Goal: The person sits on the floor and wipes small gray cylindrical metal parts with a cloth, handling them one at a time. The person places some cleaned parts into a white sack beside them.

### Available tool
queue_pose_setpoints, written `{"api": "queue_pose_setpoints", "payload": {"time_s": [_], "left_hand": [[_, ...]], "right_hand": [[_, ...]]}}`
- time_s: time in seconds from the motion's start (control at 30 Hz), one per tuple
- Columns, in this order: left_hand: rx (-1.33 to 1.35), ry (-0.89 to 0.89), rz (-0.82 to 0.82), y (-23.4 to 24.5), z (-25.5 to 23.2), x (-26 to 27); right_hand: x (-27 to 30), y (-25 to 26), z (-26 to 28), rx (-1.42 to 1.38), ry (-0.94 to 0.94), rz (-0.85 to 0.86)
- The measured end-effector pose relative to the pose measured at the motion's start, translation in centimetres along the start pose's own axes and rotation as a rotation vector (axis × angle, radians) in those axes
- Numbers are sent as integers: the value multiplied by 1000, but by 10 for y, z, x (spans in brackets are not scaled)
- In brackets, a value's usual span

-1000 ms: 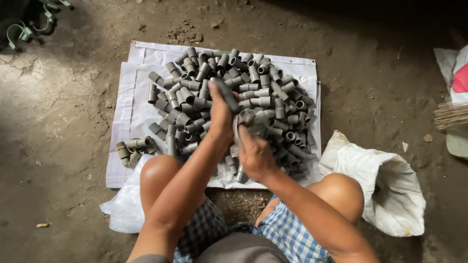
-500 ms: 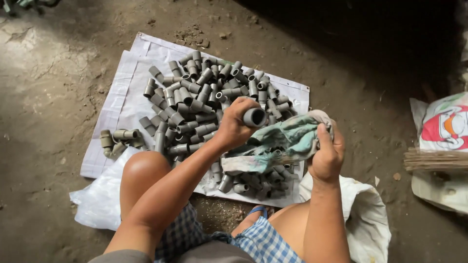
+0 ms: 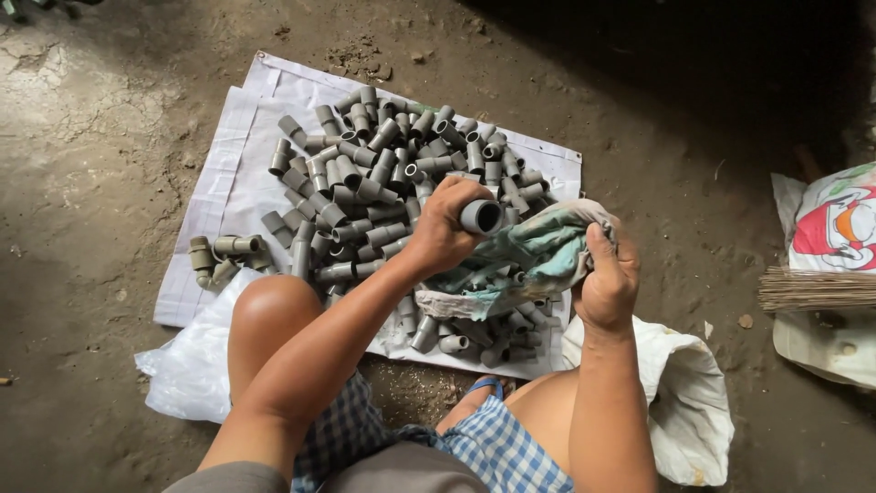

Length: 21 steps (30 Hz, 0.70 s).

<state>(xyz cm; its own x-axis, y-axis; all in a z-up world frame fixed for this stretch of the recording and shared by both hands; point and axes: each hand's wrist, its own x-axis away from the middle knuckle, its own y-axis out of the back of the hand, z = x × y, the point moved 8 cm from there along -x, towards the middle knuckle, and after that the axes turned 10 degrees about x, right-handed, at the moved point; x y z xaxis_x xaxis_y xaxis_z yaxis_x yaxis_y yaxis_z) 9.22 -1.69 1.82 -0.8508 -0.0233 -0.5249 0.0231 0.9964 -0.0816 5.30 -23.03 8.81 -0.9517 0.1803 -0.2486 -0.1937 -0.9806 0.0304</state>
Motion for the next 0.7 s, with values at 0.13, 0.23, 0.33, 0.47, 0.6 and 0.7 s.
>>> {"api": "queue_pose_setpoints", "payload": {"time_s": [0.13,0.23,0.33,0.47,0.6,0.7], "left_hand": [[51,5,12,0,-14,-2],[79,12,22,0,-25,-5],[112,9,32,0,-29,-6],[119,-22,46,0,-39,-7],[131,-63,57,0,-50,-10],[102,-97,73,-2,-50,-10]], "right_hand": [[-1,-5,-4,27,23,32],[0,-7,-7,16,24,30],[0,-9,-13,-18,11,34],[0,-9,-11,5,19,55],[-3,-7,-16,-6,29,82],[0,-11,-12,-45,15,83]]}}
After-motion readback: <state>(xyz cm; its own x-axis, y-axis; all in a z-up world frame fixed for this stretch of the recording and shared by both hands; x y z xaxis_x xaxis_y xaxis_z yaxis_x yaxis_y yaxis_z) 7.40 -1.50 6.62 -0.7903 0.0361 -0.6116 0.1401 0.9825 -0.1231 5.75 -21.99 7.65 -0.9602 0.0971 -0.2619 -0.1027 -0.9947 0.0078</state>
